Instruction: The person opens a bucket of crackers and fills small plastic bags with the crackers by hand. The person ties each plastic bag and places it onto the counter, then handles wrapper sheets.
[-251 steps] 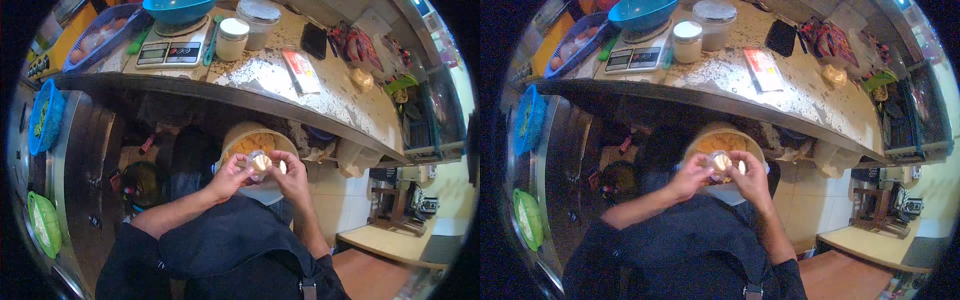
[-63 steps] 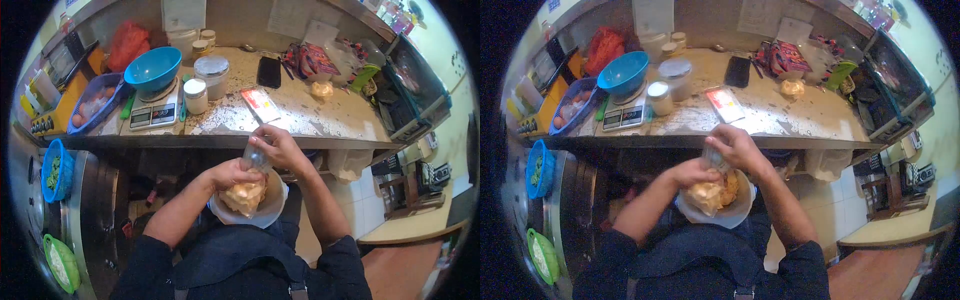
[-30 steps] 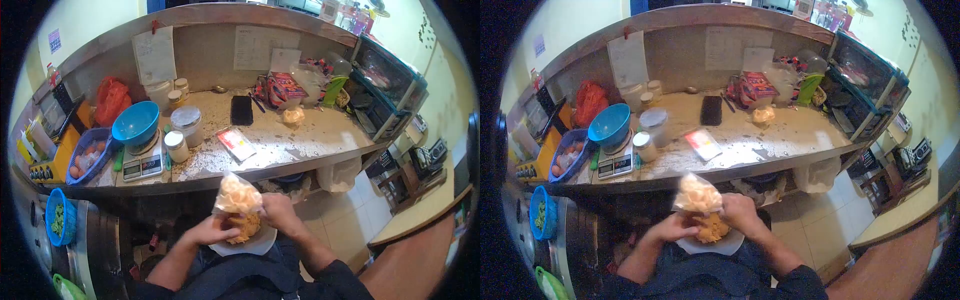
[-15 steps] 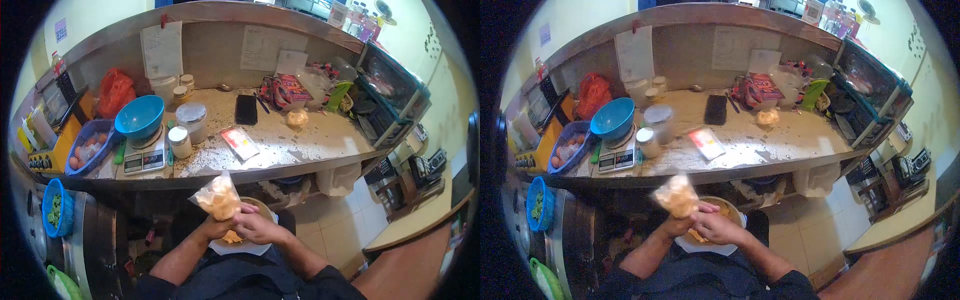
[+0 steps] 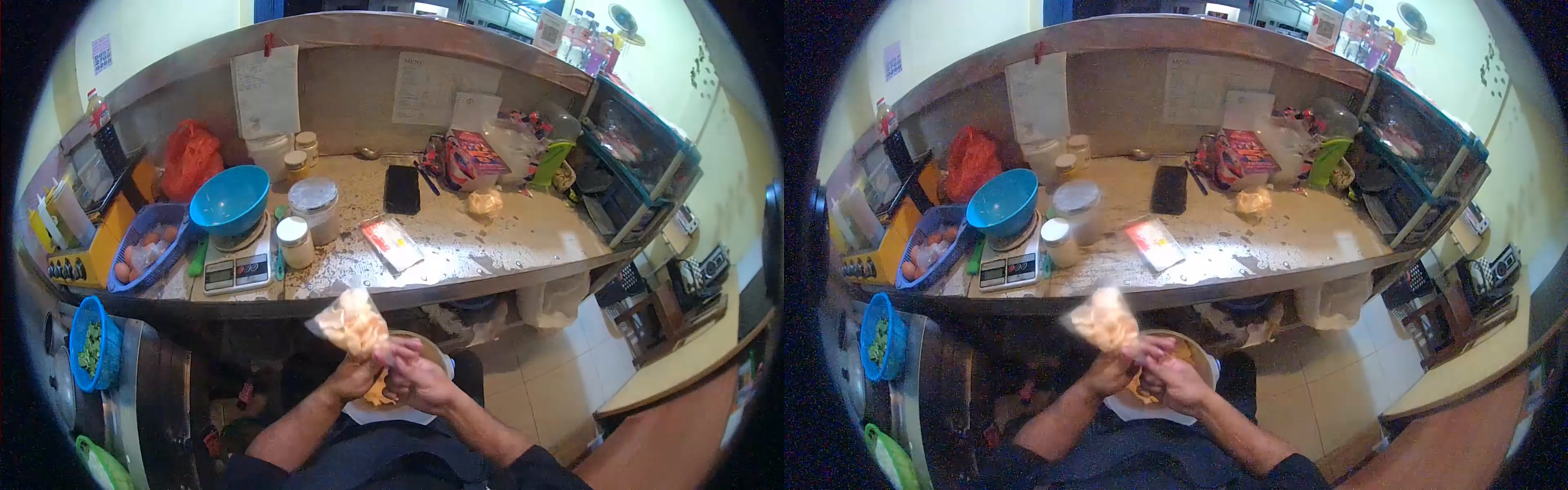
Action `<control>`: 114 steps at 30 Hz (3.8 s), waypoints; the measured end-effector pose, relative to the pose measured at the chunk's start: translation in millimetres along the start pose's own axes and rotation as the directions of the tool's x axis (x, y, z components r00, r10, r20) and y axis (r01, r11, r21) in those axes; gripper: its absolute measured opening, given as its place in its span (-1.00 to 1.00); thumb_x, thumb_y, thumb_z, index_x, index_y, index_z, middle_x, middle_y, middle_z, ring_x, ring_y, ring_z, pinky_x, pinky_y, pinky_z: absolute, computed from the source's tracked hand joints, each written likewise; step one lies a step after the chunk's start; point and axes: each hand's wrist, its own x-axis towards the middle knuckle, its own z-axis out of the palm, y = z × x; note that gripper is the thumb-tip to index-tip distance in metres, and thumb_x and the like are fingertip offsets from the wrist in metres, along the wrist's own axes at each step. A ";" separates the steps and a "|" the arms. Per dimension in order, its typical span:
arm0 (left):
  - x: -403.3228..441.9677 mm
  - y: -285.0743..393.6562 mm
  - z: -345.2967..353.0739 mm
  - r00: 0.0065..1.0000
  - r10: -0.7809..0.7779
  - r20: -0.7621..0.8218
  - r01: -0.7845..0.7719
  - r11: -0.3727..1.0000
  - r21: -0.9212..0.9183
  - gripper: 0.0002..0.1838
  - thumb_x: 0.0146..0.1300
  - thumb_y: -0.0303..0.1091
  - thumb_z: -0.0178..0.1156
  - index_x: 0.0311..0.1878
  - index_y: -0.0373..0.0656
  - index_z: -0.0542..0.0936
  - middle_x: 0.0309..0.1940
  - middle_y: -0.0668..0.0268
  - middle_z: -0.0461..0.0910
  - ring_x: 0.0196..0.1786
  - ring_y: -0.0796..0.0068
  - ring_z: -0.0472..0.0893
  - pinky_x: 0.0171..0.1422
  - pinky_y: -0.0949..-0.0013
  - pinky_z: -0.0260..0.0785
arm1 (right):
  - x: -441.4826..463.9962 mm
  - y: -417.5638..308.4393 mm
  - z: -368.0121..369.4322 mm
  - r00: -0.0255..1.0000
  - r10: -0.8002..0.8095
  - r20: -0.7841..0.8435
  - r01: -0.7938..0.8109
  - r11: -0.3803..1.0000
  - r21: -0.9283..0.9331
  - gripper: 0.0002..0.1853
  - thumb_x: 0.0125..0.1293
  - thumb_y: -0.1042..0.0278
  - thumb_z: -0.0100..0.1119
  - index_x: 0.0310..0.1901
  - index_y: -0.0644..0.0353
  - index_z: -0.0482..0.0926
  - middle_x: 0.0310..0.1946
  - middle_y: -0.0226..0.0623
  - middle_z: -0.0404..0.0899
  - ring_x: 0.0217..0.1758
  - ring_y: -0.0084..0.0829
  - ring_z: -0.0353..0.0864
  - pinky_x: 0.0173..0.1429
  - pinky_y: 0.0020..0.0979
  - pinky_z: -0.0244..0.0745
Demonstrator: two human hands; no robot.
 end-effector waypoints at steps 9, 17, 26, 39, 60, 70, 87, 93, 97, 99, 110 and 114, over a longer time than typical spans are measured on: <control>-4.4 2.1 4.3 0.985 -0.018 -0.173 0.054 0.978 0.204 -0.44 0.50 0.04 -0.31 0.16 -0.29 0.40 0.20 0.15 0.41 0.25 0.33 0.41 0.37 0.26 0.22 | -8.2 -11.0 9.3 0.800 -0.587 0.122 0.162 0.016 -0.987 -0.76 0.25 0.40 0.22 -0.04 0.07 0.60 -0.26 -0.29 0.53 -0.25 -0.35 0.49 -0.19 -0.41 0.38; -7.8 9.4 -1.7 0.973 -0.184 -0.139 0.216 0.938 0.270 -0.73 0.50 -0.30 -0.09 0.09 -0.24 0.47 0.03 0.28 0.50 0.17 0.48 0.44 0.30 0.40 0.26 | -29.6 -59.2 15.7 0.859 -0.463 0.219 0.045 -0.359 -0.932 -0.84 0.14 0.32 0.30 -0.22 0.03 0.59 -0.43 -0.35 0.41 -0.32 -0.25 0.40 -0.20 -0.24 0.31; 0.9 17.9 16.9 0.862 -0.390 -0.324 0.481 0.427 0.766 -0.67 0.23 -0.15 0.20 -0.23 -0.27 0.65 -0.36 0.09 0.68 -0.24 0.18 0.68 -0.11 0.26 0.49 | -35.7 -67.1 40.5 0.780 -0.381 0.497 0.157 -0.649 -0.744 -0.82 0.09 0.16 0.30 -0.26 -0.07 0.62 -0.05 -0.42 0.51 0.17 -0.28 0.40 0.38 0.07 0.03; 7.5 36.1 29.1 0.923 -0.213 -0.321 0.340 0.063 0.938 -0.74 0.16 -0.15 0.16 -0.28 -0.15 0.63 -0.35 0.13 0.66 -0.25 0.10 0.65 -0.15 0.12 0.49 | -26.5 -48.2 15.5 0.833 -0.347 0.431 0.155 -0.602 -0.783 -0.65 0.12 0.21 0.28 -0.08 0.13 0.50 0.18 -0.24 0.45 0.36 -0.12 0.32 0.40 0.10 0.09; 22.5 43.4 27.3 0.972 0.224 0.070 -0.122 0.229 0.966 -0.82 -0.03 -0.53 0.28 -0.29 -0.18 0.58 -0.35 0.21 0.58 -0.25 0.14 0.57 -0.13 0.19 0.42 | -18.6 -65.7 -10.1 0.922 -0.385 0.029 0.120 0.215 -0.969 -0.85 0.26 0.38 0.28 -0.23 0.25 0.56 -0.32 -0.33 0.64 -0.27 -0.48 0.62 -0.20 -0.47 0.51; 18.9 45.1 14.7 0.932 0.286 0.223 -0.283 0.186 0.941 -0.77 -0.06 -0.57 0.33 -0.27 -0.19 0.59 -0.30 0.21 0.60 -0.24 0.17 0.59 -0.14 0.24 0.44 | -6.1 -9.2 -31.3 0.922 -0.232 -0.311 0.097 0.914 -0.394 -0.82 0.33 0.26 0.25 -0.32 0.18 0.57 -0.53 -0.55 0.49 -0.54 -0.74 0.37 -0.47 -0.64 0.27; 4.9 4.2 20.5 0.830 0.060 -0.555 0.330 0.750 0.574 -0.88 0.16 -0.41 0.31 -0.31 -0.25 0.61 -0.45 0.35 0.64 -0.40 0.63 0.56 -0.23 0.50 0.43 | -8.9 -15.4 8.3 0.629 -0.772 0.096 0.165 0.012 -0.986 -0.77 0.19 0.45 0.31 -0.11 0.22 0.60 -0.33 -0.23 0.63 -0.32 -0.31 0.64 -0.25 -0.40 0.54; -4.7 -26.4 13.3 0.739 -0.078 -0.669 0.356 0.889 0.289 -0.87 0.24 -0.39 0.27 -0.29 -0.27 0.59 -0.42 0.39 0.61 -0.37 0.70 0.52 -0.24 0.55 0.39 | -6.9 -8.0 -3.5 0.651 -0.724 0.226 0.136 -0.181 -0.974 -0.69 0.16 0.44 0.30 -0.03 0.14 0.60 -0.24 -0.17 0.60 -0.21 -0.20 0.64 -0.17 -0.30 0.56; -4.3 -34.0 13.9 0.739 -0.125 -0.661 0.339 0.918 0.205 -0.87 0.28 -0.38 0.25 -0.29 -0.26 0.56 -0.41 0.42 0.58 -0.34 0.70 0.49 -0.24 0.55 0.37 | -7.3 -8.7 -17.3 0.738 -0.639 0.219 0.067 -0.253 -0.965 -0.74 0.15 0.40 0.30 -0.09 0.14 0.60 -0.20 -0.18 0.59 -0.17 -0.20 0.63 -0.17 -0.30 0.56; -2.7 -29.4 18.9 0.761 -0.082 -0.644 0.347 0.889 0.297 -0.86 0.28 -0.37 0.24 -0.29 -0.25 0.56 -0.41 0.43 0.57 -0.33 0.69 0.49 -0.24 0.55 0.36 | -9.7 -13.5 -19.3 0.805 -0.569 0.170 -0.020 -0.312 -0.950 -0.76 0.16 0.38 0.29 -0.12 0.14 0.58 -0.16 -0.16 0.59 -0.13 -0.19 0.62 -0.12 -0.28 0.55; 17.0 37.9 35.1 0.971 0.189 -0.146 0.071 0.355 0.932 -0.84 0.03 -0.44 0.31 -0.28 -0.22 0.59 -0.34 0.16 0.60 -0.25 0.15 0.58 -0.14 0.23 0.42 | -21.9 -63.7 7.8 0.739 -0.488 0.464 0.301 -0.378 -0.876 -0.73 0.15 0.38 0.31 -0.11 0.18 0.53 -0.02 -0.14 0.55 0.08 -0.11 0.52 0.19 -0.20 0.42; 28.5 60.0 29.1 0.961 0.250 0.116 -0.186 0.279 0.942 -0.80 -0.03 -0.50 0.35 -0.28 -0.19 0.60 -0.34 0.22 0.59 -0.25 0.16 0.57 -0.11 0.21 0.40 | -21.3 -59.8 2.8 0.773 -0.549 0.318 0.335 -0.073 -0.939 -0.76 0.18 0.40 0.30 -0.12 0.20 0.55 -0.13 -0.18 0.59 0.03 -0.15 0.54 0.14 -0.25 0.45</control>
